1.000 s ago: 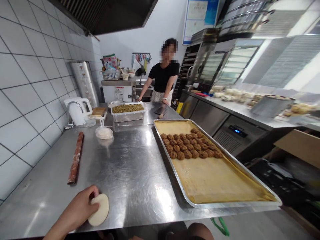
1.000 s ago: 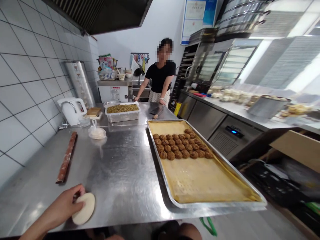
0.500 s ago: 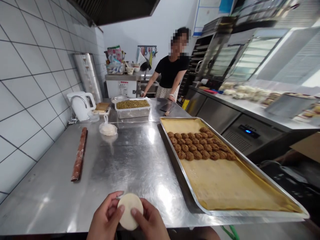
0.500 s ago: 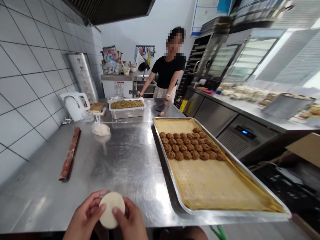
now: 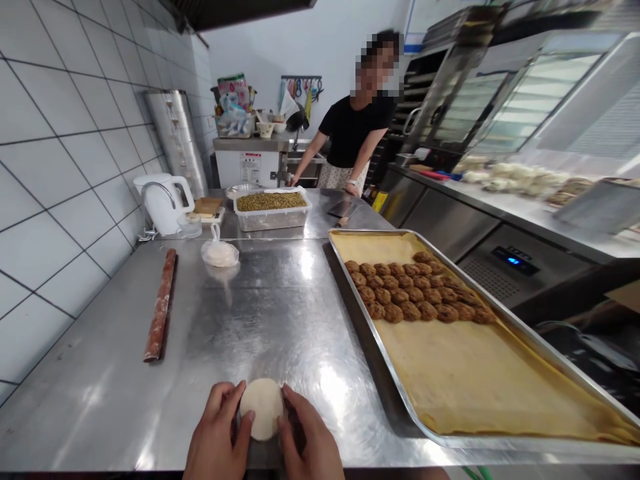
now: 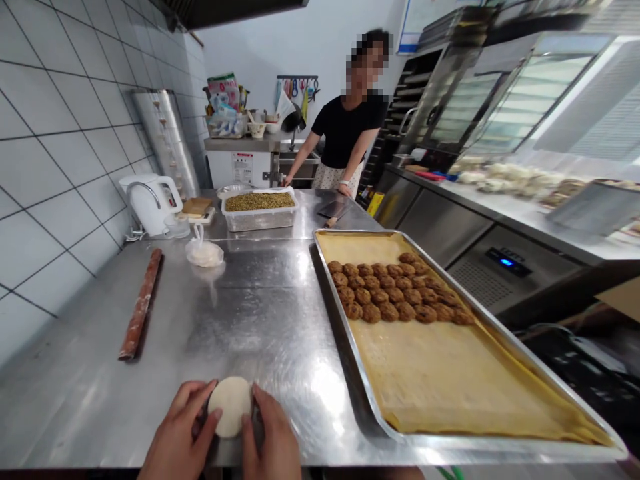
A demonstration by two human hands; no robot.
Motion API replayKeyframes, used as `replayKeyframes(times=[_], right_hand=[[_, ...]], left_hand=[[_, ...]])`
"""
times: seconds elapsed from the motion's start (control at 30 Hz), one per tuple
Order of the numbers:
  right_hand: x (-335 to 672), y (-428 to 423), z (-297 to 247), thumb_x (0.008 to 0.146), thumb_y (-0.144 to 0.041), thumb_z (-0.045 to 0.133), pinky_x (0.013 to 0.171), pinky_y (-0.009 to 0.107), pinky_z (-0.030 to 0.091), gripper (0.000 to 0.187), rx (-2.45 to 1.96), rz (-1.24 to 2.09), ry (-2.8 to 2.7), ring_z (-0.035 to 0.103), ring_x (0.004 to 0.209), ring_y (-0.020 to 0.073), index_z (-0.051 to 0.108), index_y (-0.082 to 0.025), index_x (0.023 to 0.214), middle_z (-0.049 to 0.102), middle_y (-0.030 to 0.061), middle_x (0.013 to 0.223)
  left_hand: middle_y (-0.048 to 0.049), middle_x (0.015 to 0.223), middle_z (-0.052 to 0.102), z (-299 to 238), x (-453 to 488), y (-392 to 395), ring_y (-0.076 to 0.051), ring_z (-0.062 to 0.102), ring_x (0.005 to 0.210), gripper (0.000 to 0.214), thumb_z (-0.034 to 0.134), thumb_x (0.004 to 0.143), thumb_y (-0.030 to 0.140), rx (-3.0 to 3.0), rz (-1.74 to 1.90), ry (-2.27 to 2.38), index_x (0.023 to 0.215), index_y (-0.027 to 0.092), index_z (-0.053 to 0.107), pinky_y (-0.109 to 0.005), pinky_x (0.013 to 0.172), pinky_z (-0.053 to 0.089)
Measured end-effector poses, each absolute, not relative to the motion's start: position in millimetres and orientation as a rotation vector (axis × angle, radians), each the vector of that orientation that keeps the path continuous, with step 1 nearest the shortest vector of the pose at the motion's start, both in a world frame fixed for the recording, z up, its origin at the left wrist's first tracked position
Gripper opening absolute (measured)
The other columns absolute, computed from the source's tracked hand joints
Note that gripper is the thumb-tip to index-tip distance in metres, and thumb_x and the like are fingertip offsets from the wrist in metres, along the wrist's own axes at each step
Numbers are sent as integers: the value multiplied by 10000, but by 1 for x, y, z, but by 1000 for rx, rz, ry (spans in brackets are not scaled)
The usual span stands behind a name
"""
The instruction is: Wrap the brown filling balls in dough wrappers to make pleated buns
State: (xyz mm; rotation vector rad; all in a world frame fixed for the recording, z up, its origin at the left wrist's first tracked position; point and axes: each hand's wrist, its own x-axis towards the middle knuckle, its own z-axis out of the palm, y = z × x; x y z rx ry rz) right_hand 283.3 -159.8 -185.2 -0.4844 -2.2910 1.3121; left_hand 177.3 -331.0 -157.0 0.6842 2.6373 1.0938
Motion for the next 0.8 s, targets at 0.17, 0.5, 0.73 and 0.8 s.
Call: replayKeyframes(times=[0.17,0.5,0.73,0.8], right_hand=[[291,-178,-212,988,-364,561,1028,417,624,449,-452,1291,-2199,715,1230,306,642,-250,1414,722,120,1370],[284,-176,-214,953,-329,581,977,399,645,451,-503,1430,-2122,752,1135,285,645,-222,1386,716,149,1362],[296,-184,-219,966,-227,504,1082,430,592,496,-478,1371,-2118,686,1278,280,586,-248,1455,675,123,1436],[298,-184,-221,958,-206,507,1077,415,597,513,-466,1389,-2103,688,1277,272,575,-238,1465,673,129,1438]], left_hand=[[-92,1350,616,-161,177,-334,-220,726,1104,480,485,1013,452,752,1050,2633,1448,289,603,-340,934,621],[-109,1384,644,-155,169,-331,-256,706,1161,434,500,1011,406,766,1033,2654,1397,254,625,-435,1034,593],[-44,1589,514,-158,172,-337,-325,478,1457,1073,749,714,104,1196,903,2618,1633,392,275,-557,1187,459],[-39,1584,514,-154,170,-335,-307,479,1452,1070,718,732,86,1212,911,2588,1640,396,243,-544,1193,454]])
